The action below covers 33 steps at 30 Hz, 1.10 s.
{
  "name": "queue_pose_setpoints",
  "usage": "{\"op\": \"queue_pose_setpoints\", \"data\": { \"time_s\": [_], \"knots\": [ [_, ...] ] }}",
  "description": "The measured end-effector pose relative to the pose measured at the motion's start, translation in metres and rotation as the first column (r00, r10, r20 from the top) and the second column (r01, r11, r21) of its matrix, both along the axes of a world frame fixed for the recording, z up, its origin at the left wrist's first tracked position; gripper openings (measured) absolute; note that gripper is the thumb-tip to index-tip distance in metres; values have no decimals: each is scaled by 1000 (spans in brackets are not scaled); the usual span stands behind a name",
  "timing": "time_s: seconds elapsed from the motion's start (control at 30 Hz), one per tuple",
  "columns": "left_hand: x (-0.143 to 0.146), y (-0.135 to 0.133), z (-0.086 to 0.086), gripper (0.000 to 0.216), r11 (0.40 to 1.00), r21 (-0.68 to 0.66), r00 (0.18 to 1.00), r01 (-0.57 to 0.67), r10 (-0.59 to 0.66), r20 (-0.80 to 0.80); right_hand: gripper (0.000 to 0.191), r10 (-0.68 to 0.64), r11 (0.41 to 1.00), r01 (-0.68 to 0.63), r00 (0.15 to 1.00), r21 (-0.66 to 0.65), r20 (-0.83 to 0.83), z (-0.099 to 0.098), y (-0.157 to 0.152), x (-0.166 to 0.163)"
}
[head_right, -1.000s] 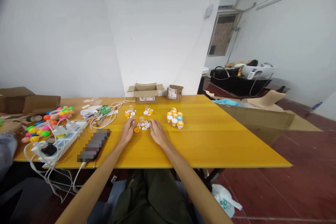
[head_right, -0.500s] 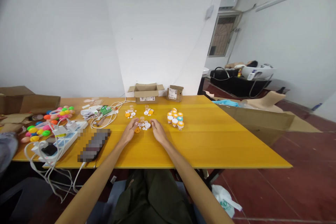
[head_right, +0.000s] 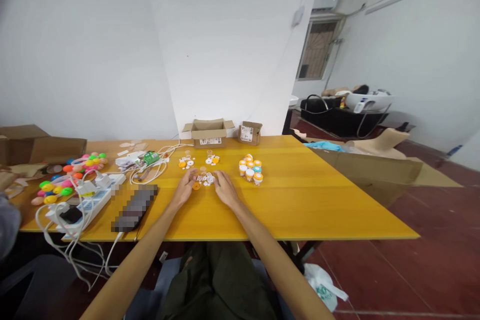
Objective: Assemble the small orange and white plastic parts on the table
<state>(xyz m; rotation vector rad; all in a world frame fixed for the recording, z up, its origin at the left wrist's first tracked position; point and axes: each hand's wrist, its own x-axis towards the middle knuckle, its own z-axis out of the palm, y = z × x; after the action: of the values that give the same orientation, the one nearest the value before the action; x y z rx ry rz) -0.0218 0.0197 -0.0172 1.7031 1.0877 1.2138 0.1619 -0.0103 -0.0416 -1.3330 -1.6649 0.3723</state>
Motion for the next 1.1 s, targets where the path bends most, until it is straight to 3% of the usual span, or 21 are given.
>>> {"op": "queue_pose_setpoints", "data": {
  "time_s": [0.23,0.47,0.67,0.9,1.1],
  "knots": [
    [-1,1,1,27,999,-9,999,51,-51,14,43,49,994,-46,998,-104,36,4,9,-8],
    [0,2,1,25,1000,-2,998,8,-8,63,54,131,988,-133,991,-76,-33,14,34,-26],
    [-3,4,2,19,993,-39,984,-116,120,128,49,95,994,-84,978,-66,184,29,26,-39],
    [-2,2,5,15,971,-105,958,-213,229,174,52,66,982,25,881,-186,469,45,9,-49],
    [-3,5,2,13,975,-86,959,-206,219,180,29,53,984,54,826,-173,561,53,3,-55]
  ]
}}
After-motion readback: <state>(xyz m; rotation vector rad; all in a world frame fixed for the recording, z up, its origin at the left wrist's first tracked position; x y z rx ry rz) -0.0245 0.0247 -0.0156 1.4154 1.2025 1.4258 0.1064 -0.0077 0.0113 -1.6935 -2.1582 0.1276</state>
